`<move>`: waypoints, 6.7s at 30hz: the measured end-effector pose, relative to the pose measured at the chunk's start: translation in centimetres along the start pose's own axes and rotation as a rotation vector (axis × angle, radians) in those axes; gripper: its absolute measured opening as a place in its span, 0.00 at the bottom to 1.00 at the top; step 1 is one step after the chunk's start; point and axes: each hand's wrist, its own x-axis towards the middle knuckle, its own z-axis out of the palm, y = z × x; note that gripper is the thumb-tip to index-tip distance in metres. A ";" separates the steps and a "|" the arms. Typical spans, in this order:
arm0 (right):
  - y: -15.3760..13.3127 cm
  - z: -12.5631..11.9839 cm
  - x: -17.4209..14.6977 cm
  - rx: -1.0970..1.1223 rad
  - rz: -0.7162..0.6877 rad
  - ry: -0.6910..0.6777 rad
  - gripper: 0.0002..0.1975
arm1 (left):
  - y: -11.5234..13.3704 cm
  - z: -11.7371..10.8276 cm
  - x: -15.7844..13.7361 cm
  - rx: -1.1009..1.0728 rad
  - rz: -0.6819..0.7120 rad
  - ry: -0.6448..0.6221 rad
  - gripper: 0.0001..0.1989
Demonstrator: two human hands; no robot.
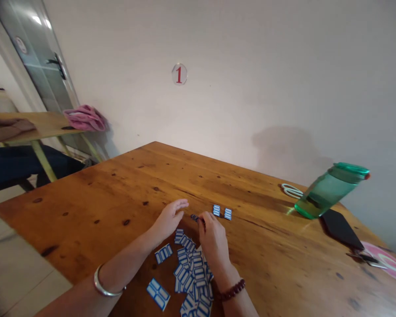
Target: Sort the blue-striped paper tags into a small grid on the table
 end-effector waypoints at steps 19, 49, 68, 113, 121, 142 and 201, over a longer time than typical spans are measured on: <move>-0.1 0.2 0.2 -0.192 0.000 -0.181 0.07 | 1.1 0.1 -2.5 0.351 -0.014 -0.383 0.35; 0.1 0.3 0.8 0.216 0.130 -0.153 0.08 | 0.6 -0.7 -0.1 -0.145 -0.051 -0.235 0.16; 0.0 0.3 0.2 0.209 0.096 -0.086 0.06 | 0.0 0.1 0.0 0.143 0.071 -0.112 0.07; -0.2 0.1 0.5 0.516 0.241 -0.121 0.08 | 0.8 -0.3 -0.5 -0.162 -0.015 -0.194 0.08; -0.8 -0.1 0.1 0.467 0.185 -0.099 0.06 | 0.5 0.2 -0.2 -0.162 0.004 -0.110 0.02; -1.3 -1.1 0.3 0.500 0.199 0.009 0.08 | 1.8 -0.2 -0.8 0.006 0.168 -0.058 0.04; -2.1 -1.7 0.4 0.640 0.321 0.091 0.09 | 1.1 0.9 -0.4 -0.206 0.118 -0.073 0.03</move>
